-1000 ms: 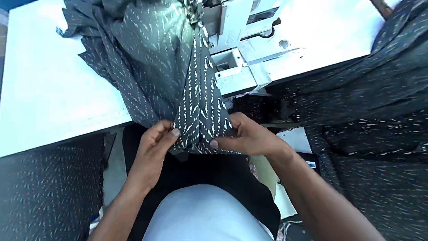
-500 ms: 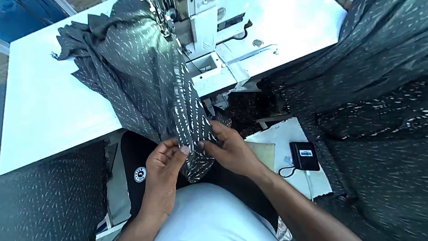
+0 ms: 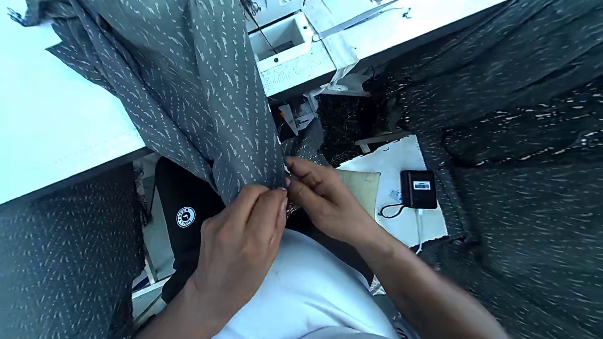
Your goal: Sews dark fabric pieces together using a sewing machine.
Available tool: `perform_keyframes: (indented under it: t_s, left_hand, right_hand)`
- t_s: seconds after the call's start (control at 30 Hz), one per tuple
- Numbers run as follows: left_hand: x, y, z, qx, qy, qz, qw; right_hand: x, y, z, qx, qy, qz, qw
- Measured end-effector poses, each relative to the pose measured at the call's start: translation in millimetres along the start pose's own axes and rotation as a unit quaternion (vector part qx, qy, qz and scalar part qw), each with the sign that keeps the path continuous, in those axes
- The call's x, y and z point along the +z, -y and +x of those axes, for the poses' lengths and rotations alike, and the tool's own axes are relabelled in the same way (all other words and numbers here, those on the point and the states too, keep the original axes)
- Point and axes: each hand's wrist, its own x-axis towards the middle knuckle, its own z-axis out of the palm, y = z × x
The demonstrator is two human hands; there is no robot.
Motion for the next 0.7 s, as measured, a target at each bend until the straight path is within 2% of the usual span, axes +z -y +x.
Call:
perform_keyframes:
  t_s: [0.23, 0.57, 0.7]
  left_hand:
    - [3, -1, 2, -0.01, 0.021, -0.006, 1.0]
    - [7, 3, 0, -0.032, 0.013, -0.064, 0.997]
    - [11, 3, -6, -0.05, 0.042, -0.099, 0.993]
  right_hand:
    - [-5, -7, 1, -0.009, 0.008, 0.041, 0.999]
    - [-2, -12, 1, 0.013, 0.019, 0.183, 0.983]
    - [5, -2, 4, 0.006, -0.035, 0.083, 0.996]
